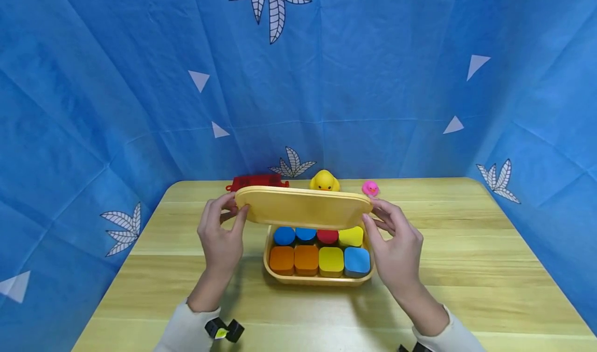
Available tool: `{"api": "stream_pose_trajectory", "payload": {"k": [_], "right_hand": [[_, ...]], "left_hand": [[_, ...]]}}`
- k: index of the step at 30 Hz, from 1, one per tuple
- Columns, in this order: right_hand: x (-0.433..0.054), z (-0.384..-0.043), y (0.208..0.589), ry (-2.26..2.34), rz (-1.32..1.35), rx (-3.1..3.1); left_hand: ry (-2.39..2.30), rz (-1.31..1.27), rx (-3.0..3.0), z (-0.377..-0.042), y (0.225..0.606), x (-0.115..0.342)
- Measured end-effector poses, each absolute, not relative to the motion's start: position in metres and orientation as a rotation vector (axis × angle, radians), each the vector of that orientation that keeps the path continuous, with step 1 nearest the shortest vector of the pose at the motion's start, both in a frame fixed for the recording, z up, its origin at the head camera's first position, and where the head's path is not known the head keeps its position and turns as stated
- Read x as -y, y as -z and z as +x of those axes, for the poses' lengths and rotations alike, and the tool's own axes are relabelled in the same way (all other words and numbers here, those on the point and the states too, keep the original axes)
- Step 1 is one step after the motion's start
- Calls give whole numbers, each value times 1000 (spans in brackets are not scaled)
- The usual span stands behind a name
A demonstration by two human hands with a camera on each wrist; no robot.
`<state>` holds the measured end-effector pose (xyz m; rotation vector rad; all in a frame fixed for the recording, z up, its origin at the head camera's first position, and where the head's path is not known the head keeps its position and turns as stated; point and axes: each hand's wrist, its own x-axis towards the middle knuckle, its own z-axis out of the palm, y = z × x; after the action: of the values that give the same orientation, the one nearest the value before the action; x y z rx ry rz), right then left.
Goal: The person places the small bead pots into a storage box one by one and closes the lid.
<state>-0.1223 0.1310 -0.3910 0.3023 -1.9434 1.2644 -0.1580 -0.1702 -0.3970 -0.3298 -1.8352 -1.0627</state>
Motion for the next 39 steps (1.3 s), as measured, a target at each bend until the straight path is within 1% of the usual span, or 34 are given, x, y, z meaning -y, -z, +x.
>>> {"api": "stream_pose_trajectory", "payload": {"k": [8,14,19,25,32,39], "right_hand": [[-131,-131,400,-1221,357,1935],[-138,-139,417,-1412,280,2038],[-145,-150,432,-1544,157,2199],[-150,-160,442,-1542,55,2477],[-150,-170,455,-1559,54,2616],[-147,-173,463,-1553,87,2648]], "left_hand": [[1120,-293,2068,-159,405,165],[1084,-264,2351,-159,424,153],[1030,-221,2538,-162,434,149],[968,-192,2651,-166,443,149],[1026,-146,2728,-166,455,153],[1193,-147,2739,-168,469,157]]}}
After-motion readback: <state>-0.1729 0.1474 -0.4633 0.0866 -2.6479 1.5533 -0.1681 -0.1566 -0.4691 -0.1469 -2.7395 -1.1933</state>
